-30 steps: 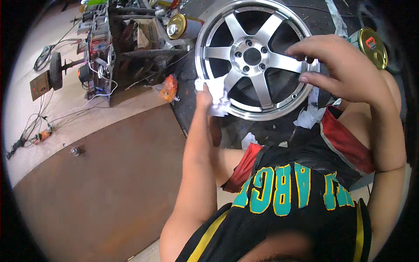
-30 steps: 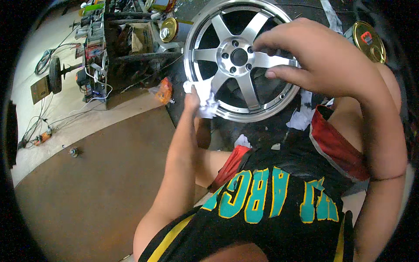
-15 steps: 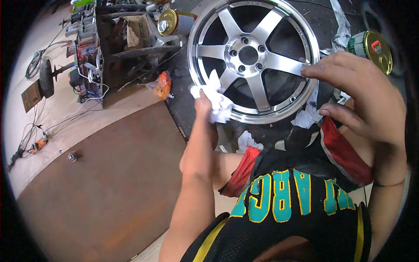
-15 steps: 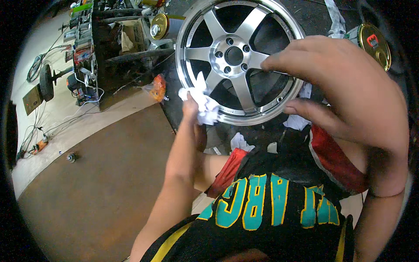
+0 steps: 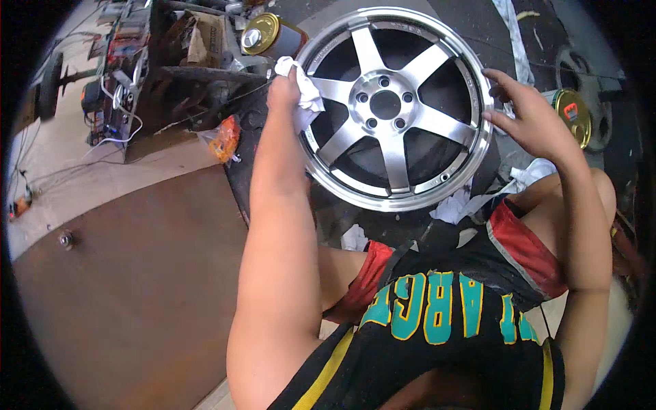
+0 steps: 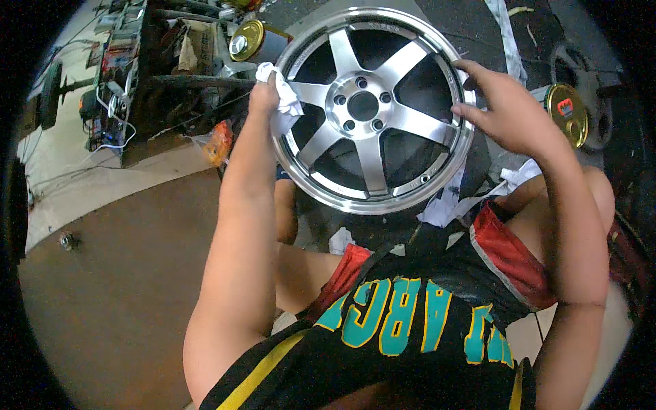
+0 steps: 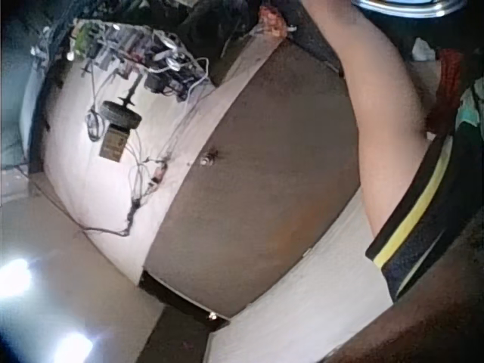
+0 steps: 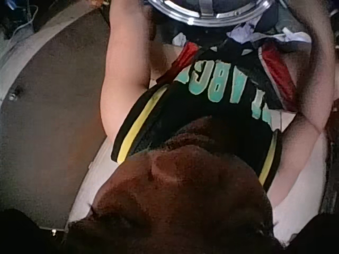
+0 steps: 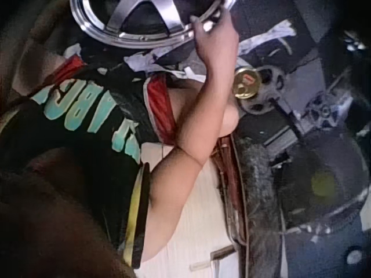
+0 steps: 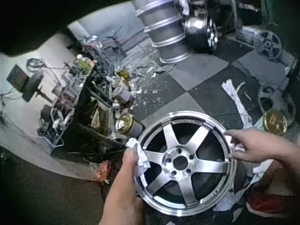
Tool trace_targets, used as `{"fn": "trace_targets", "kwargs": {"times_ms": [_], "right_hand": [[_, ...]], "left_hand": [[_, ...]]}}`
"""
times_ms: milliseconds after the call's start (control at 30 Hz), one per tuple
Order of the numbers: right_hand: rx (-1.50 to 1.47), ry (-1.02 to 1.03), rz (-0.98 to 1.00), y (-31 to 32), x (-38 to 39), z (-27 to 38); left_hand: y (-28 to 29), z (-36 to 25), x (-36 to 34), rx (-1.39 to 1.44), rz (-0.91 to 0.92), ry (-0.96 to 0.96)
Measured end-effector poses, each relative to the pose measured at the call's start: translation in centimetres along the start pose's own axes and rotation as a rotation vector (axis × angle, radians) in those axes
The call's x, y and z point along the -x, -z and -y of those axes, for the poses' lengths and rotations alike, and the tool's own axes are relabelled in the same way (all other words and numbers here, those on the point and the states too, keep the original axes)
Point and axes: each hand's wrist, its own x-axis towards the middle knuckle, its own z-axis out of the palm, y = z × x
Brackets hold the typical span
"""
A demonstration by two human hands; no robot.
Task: Cleaning and spray painting an automotive wheel rim in a workshop.
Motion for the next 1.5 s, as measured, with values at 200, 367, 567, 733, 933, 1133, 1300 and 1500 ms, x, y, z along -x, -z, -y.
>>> {"fn": "trace_targets", "kwargs": {"times_ms": [200, 367, 567, 733, 933, 1133, 1300, 1500], "right_hand": [[0.345, -0.406, 0.176, -3.8, 0.6, -7.2], [-0.067, -0.362, 0.415, -9.0, 4.2, -5.9], [-0.942, -0.869, 0.298, -9.9, 1.5, -3.1], [-0.323, -0.707, -0.161, -9.5, -3.5, -8.8], [-0.879, -0.281, -0.29, -1.5, -5.3, -1.0], [-0.785, -0.166, -0.227, 1.9, 1.4, 9.4], [-0.69, -0.108, -0.225, 3.1, 1.5, 9.5], [-0.584, -0.094, -0.229, 4.6, 1.7, 7.5]], "left_hand": [[-1.6, 4.0, 4.8, 0.156, -0.044, 0.088], [-3.7, 7.5, 11.7, 0.289, -0.166, 0.206], [-5.7, 9.4, 16.1, 0.323, -0.154, 0.282], [-8.1, 7.2, 27.0, 0.714, -0.089, 0.48], [-9.7, 4.3, 36.2, 0.743, 0.087, 0.512], [-6.0, 6.9, 27.9, 0.415, 0.025, 0.115], [-2.0, 7.3, 21.5, 0.047, 0.242, 0.06], [0.8, 6.1, 14.9, -0.208, 0.309, -0.01]]}}
